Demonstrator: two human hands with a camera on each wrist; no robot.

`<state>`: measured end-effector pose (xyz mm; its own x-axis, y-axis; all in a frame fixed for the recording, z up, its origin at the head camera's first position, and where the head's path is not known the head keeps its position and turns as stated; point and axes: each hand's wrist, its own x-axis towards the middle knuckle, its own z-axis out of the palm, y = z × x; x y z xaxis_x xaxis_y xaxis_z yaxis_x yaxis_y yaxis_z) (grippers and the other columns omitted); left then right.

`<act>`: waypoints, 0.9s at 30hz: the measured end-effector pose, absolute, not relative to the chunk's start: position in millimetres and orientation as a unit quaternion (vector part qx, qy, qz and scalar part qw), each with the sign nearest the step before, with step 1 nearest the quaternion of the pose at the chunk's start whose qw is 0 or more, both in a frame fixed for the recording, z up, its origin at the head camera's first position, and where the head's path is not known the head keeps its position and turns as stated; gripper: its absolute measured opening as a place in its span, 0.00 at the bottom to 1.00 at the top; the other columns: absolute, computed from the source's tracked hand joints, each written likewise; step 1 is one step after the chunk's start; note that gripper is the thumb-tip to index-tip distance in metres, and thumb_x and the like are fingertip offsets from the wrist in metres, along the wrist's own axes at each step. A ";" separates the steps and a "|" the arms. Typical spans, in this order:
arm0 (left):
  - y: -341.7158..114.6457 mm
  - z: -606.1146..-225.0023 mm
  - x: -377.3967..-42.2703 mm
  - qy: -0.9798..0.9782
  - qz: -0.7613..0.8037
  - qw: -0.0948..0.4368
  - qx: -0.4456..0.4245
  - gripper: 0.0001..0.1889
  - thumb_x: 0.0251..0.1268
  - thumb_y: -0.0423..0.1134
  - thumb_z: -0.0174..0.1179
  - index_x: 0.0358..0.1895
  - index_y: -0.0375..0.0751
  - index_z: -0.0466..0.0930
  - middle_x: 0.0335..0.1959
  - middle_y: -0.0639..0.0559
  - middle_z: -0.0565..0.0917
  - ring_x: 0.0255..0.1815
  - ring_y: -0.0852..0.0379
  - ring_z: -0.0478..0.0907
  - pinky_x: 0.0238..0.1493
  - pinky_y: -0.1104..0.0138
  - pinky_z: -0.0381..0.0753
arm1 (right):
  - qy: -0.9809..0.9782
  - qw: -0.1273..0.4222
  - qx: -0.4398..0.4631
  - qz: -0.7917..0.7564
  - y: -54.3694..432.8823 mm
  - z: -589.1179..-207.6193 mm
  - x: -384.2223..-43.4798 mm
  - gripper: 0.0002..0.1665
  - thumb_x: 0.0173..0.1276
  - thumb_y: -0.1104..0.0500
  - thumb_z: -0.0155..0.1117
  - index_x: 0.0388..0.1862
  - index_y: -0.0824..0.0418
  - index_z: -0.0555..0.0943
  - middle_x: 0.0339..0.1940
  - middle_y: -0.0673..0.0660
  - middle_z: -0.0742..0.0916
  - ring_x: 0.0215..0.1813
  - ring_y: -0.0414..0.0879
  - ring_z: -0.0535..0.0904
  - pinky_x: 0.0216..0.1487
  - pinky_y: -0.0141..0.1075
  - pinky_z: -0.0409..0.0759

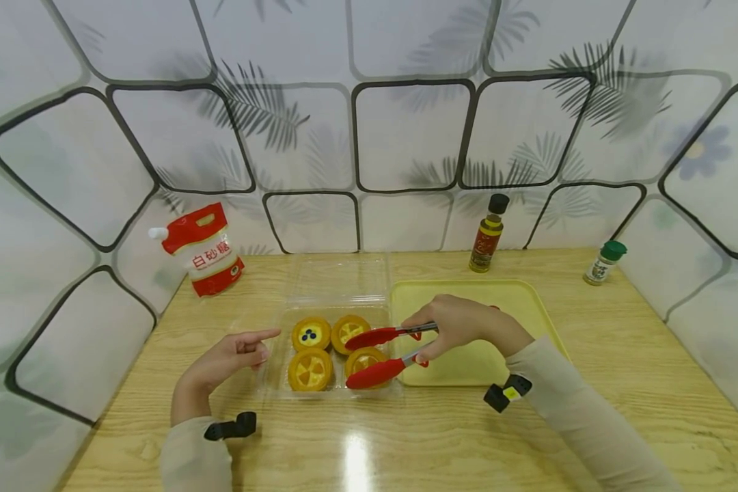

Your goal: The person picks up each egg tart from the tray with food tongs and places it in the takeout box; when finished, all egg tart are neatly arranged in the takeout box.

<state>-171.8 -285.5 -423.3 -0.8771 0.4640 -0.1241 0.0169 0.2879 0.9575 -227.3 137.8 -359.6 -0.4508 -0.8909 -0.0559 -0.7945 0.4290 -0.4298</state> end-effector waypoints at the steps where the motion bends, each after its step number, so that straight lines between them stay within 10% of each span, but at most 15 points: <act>1: -285.5 -423.4 -171.8 0.779 0.576 0.194 0.155 0.25 0.70 0.30 0.51 0.66 0.20 0.59 0.31 0.56 0.79 0.31 0.62 0.74 0.39 0.69 0.77 | 0.835 0.137 -0.504 -0.173 137.8 -359.5 -226.9 0.32 0.58 0.47 0.69 0.57 0.64 0.79 0.49 0.57 0.85 0.23 0.33 0.65 0.29 0.27 0.69; 27: -285.6 -421.4 -170.7 0.784 0.571 0.197 0.145 0.26 0.70 0.32 0.52 0.67 0.23 0.59 0.31 0.55 0.79 0.32 0.61 0.74 0.41 0.69 0.77 | 0.854 0.034 -0.414 -0.313 184.0 -375.5 -218.4 0.37 0.55 0.51 0.73 0.62 0.64 0.75 0.42 0.51 0.84 0.25 0.37 0.67 0.27 0.32 0.70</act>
